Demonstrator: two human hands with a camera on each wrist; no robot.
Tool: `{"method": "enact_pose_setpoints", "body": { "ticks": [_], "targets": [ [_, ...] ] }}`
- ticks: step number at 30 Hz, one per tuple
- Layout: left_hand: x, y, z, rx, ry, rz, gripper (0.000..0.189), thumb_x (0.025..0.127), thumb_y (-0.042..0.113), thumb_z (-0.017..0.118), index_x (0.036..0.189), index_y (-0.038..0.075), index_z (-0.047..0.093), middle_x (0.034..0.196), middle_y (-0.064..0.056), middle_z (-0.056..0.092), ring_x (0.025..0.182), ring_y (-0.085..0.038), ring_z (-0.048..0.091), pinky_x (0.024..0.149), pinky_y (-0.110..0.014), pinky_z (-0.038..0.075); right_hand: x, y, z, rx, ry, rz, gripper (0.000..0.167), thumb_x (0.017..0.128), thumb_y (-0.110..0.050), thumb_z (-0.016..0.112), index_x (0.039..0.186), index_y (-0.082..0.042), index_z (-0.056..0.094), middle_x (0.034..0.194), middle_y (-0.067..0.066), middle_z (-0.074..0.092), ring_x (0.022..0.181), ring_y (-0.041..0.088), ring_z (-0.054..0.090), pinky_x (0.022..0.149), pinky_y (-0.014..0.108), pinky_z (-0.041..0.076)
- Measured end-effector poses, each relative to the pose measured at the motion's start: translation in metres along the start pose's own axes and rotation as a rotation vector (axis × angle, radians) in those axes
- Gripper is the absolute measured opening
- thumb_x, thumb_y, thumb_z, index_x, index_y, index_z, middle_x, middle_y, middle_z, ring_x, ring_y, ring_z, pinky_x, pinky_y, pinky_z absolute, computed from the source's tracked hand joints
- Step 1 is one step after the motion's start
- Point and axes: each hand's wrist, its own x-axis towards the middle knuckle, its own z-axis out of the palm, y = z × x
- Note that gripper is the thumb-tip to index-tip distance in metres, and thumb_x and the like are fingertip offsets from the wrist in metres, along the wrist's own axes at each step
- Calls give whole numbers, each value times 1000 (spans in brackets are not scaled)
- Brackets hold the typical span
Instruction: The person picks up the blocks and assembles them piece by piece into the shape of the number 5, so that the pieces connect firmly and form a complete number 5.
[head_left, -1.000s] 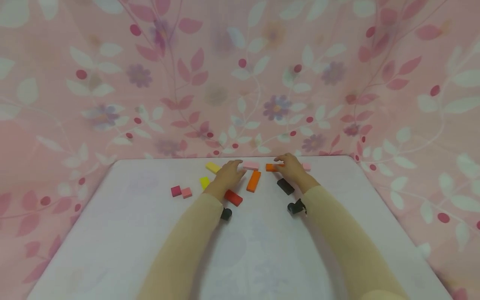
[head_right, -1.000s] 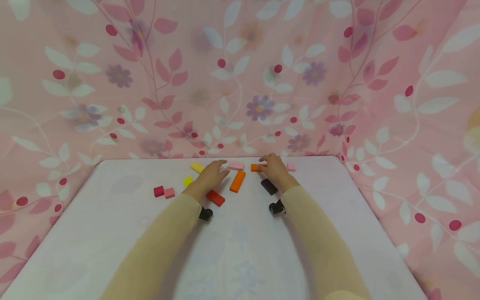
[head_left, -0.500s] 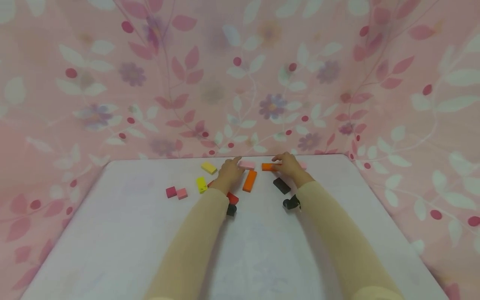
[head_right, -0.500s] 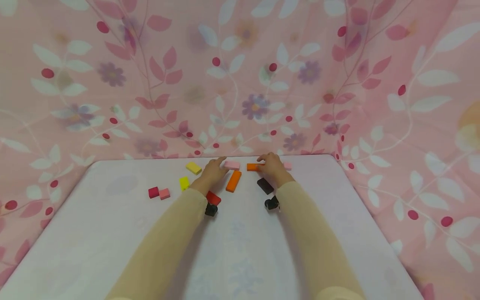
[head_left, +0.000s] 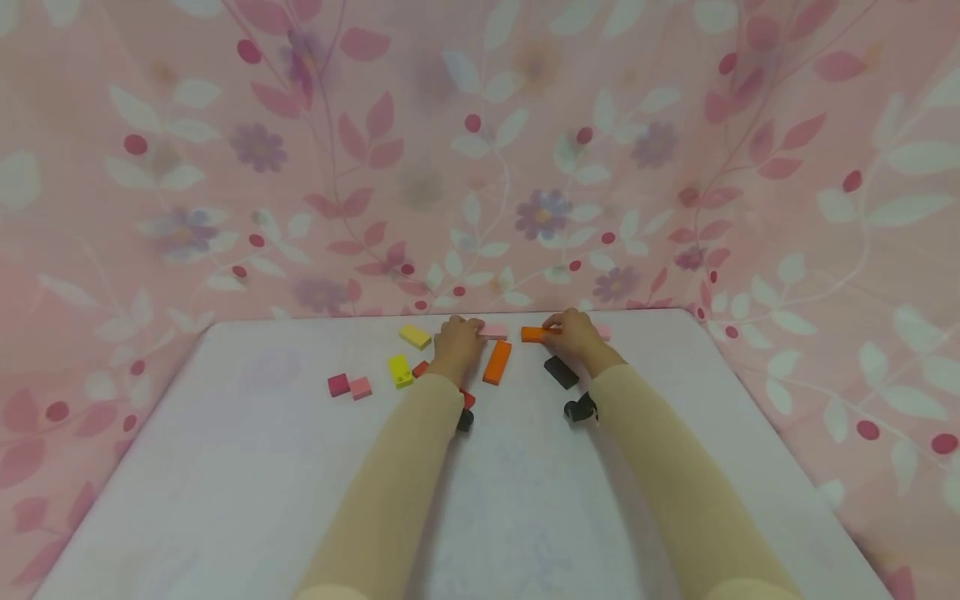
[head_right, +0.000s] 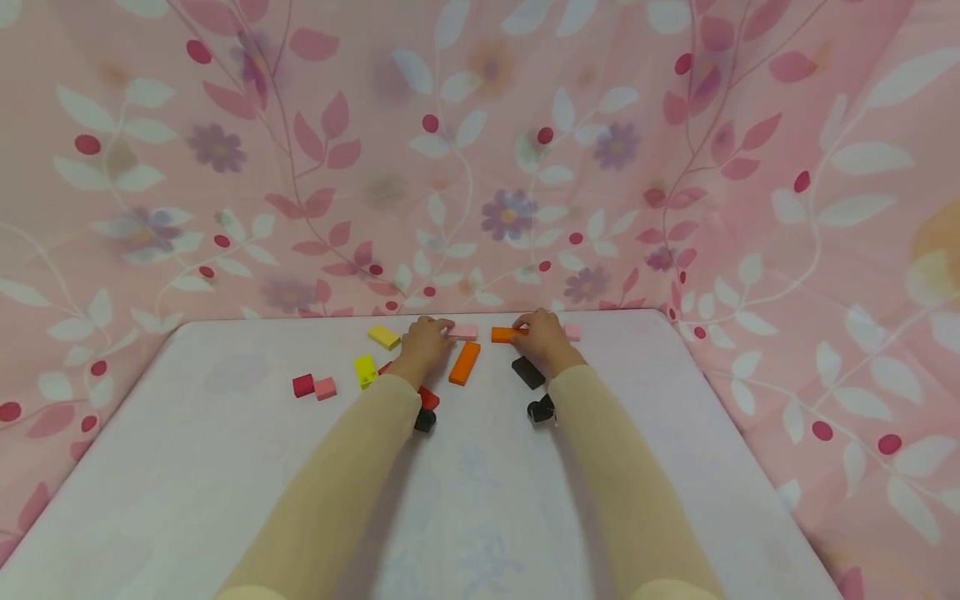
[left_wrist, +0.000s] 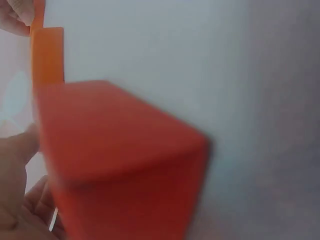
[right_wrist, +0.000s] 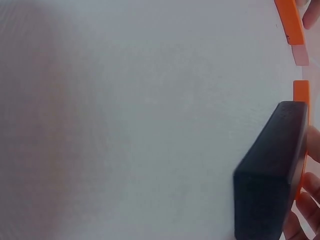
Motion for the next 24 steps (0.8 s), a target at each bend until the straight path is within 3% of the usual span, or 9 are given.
{"method": "enact_pose_setpoints", "body": {
  "ticks": [5,14,18,24],
  "targets": [
    [-4,1,-3,-6,70,-13,27,101,25,62,125,16,68,118,-14,57,107,-33,51,94,-46,43,0,-3,-1,5,-6,3,30,96,-23,68,123,-9,72,121,21,52,113,39,51,102,49,43],
    [-12,-4,-7,-144,56,-105,27,98,23,63,118,5,68,110,-14,62,103,-33,54,95,-46,43,2,-8,6,16,-14,11,31,95,-28,70,122,-13,73,121,19,55,113,36,50,99,49,44],
    [-18,-5,-13,-170,64,-144,29,95,24,66,116,4,69,109,-12,65,100,-32,56,94,-45,44,3,-14,8,31,-1,-18,30,94,-26,71,121,-11,73,121,19,57,112,36,52,99,48,45],
    [-23,-6,-7,-146,81,-200,33,95,29,65,117,4,68,107,-11,67,95,-31,58,94,-43,44,4,-22,13,-1,23,-61,28,96,-23,70,119,-8,74,119,19,59,111,34,53,99,46,44]
  ]
}}
